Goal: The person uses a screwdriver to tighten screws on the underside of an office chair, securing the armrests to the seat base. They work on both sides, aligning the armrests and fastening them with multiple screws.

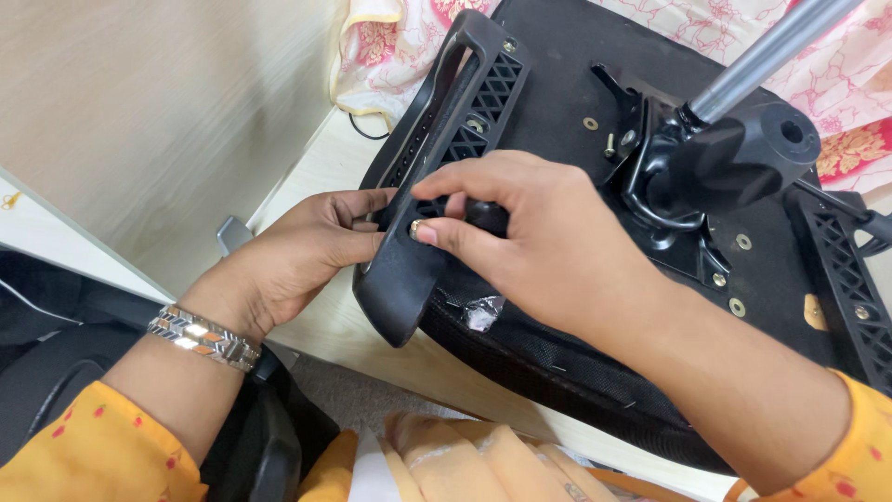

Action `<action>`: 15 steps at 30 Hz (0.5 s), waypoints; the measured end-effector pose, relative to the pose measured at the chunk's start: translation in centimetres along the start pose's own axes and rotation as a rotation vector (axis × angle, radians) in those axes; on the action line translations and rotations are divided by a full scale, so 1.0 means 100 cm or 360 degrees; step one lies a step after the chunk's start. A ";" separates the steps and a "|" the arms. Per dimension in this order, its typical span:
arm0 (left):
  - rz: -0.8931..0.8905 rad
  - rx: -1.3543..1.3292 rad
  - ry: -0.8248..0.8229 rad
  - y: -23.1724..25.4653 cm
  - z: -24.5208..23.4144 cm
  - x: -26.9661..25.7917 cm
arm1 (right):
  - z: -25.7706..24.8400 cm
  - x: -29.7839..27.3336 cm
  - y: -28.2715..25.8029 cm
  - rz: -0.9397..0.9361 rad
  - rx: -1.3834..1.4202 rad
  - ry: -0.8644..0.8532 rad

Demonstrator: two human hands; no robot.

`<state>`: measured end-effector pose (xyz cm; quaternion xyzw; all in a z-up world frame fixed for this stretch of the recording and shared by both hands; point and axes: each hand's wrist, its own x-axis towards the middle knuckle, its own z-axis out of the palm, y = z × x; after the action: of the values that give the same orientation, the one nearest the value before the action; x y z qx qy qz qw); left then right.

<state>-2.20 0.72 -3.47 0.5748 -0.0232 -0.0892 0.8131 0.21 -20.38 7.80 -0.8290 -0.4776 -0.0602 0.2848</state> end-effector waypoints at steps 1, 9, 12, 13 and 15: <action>0.0006 0.0007 -0.0003 0.000 0.000 0.000 | 0.002 0.003 0.000 0.0004 -0.0061 -0.0039; -0.0006 -0.0050 0.0065 -0.003 0.001 0.002 | 0.003 0.017 -0.001 0.0513 0.0069 -0.0308; -0.0005 -0.0104 0.0083 -0.004 0.001 0.002 | 0.000 0.020 -0.001 0.0661 0.0102 -0.0426; 0.0019 -0.0095 0.0085 -0.004 0.001 0.002 | 0.000 0.021 -0.001 0.0638 0.0098 -0.0427; 0.0018 -0.0098 0.0090 -0.005 0.002 0.002 | 0.001 0.022 -0.002 0.0603 0.0088 -0.0408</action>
<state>-2.05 0.33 -3.89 0.5516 -0.0006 -0.0691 0.8312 1.19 -18.63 8.63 -0.8966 -0.3471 0.1134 0.2506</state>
